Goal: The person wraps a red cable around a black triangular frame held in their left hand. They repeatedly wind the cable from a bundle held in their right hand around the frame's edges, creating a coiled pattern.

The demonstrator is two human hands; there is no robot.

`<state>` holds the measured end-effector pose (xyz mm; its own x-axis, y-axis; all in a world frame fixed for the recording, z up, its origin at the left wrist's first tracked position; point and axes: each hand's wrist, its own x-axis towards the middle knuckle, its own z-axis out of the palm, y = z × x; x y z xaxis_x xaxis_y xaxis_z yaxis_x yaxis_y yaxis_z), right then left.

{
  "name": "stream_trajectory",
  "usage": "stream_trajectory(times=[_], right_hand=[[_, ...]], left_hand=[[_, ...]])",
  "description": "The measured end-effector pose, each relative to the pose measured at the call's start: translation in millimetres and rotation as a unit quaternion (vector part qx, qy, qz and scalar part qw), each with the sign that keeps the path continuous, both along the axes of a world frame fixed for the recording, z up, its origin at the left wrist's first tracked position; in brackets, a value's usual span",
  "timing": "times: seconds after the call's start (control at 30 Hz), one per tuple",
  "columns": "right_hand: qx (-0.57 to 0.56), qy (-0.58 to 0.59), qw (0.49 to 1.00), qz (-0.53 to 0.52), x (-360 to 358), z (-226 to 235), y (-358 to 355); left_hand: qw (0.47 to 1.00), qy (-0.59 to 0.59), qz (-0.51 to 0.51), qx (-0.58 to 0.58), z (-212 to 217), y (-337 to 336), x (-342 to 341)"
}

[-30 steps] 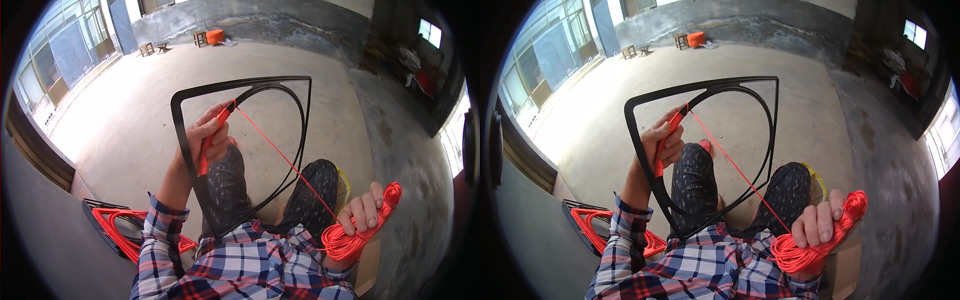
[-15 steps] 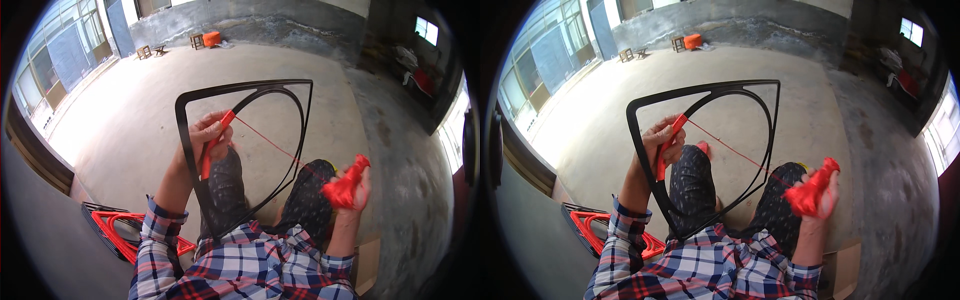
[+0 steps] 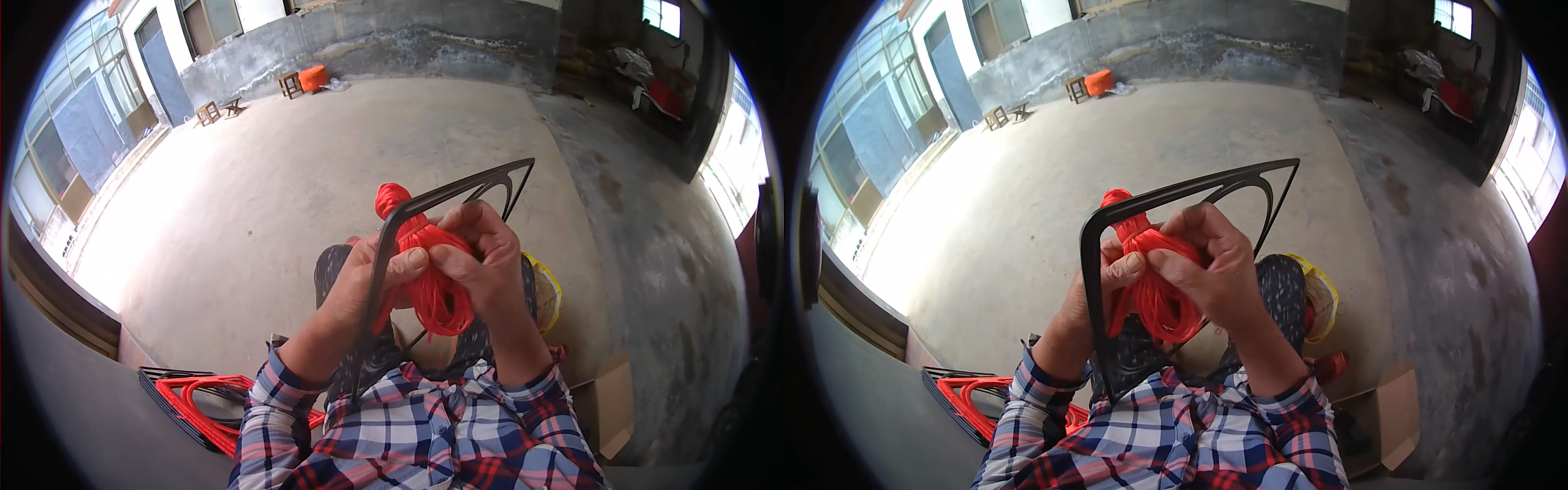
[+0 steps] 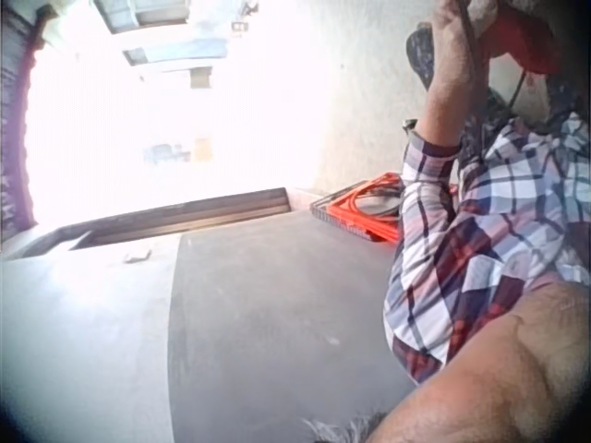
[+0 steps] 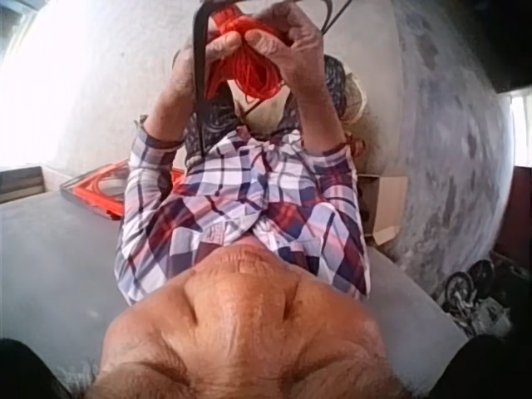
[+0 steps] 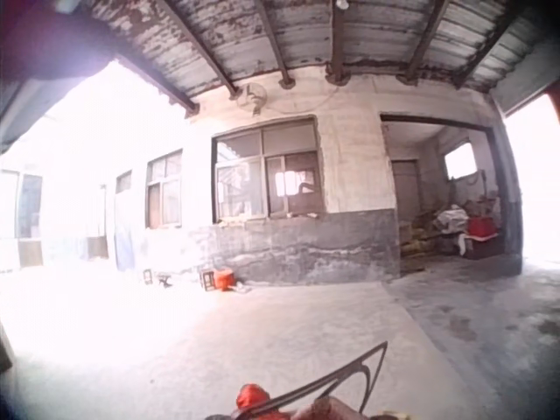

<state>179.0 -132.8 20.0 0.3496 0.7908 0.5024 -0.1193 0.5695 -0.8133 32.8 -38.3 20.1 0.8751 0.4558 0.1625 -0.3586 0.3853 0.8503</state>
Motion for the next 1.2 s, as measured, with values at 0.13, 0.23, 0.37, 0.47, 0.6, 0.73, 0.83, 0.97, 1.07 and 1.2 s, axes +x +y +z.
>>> stream_trajectory(times=[0.13,0.23,0.37,0.47,0.6,0.73,0.83,0.97,1.07,1.2], right_hand=[[-0.018,0.212,0.966,0.148,51.7,-57.7,0.8],[-0.032,0.296,0.911,0.285,24.8,-45.3,5.7],[-0.004,0.317,0.906,0.278,8.9,-24.5,8.0],[-0.034,0.398,0.903,0.156,29.4,-30.6,7.7],[0.048,0.339,0.937,0.064,70.2,-107.8,16.4],[0.061,0.259,0.962,0.055,49.5,-77.5,-22.9],[0.169,0.248,0.947,0.111,44.0,-47.6,-46.6],[0.230,0.234,0.902,0.280,55.8,-34.9,-88.2],[0.211,0.214,0.899,0.318,65.5,-41.9,-104.6],[0.155,0.188,0.930,0.274,59.4,-60.2,-121.0]], left_hand=[[0.994,0.067,0.050,0.073,-8.9,-3.3,1.6],[0.971,-0.112,-0.147,-0.153,-30.2,1.4,-3.9],[0.999,-0.036,-0.008,0.013,-2.0,-29.0,4.8],[0.978,-0.087,-0.113,-0.151,-5.6,-15.8,-7.5],[0.987,-0.109,-0.117,-0.018,0.7,2.3,-10.4],[0.999,-0.032,0.022,0.023,0.2,16.6,-24.1],[0.998,-0.040,0.053,0.023,-11.8,35.8,-31.8],[0.995,-0.028,0.092,0.013,-19.0,55.1,-45.6],[0.991,-0.008,0.136,0.014,-23.6,67.8,-55.1],[0.993,-0.030,0.112,-0.003,-27.0,79.3,-65.8]])
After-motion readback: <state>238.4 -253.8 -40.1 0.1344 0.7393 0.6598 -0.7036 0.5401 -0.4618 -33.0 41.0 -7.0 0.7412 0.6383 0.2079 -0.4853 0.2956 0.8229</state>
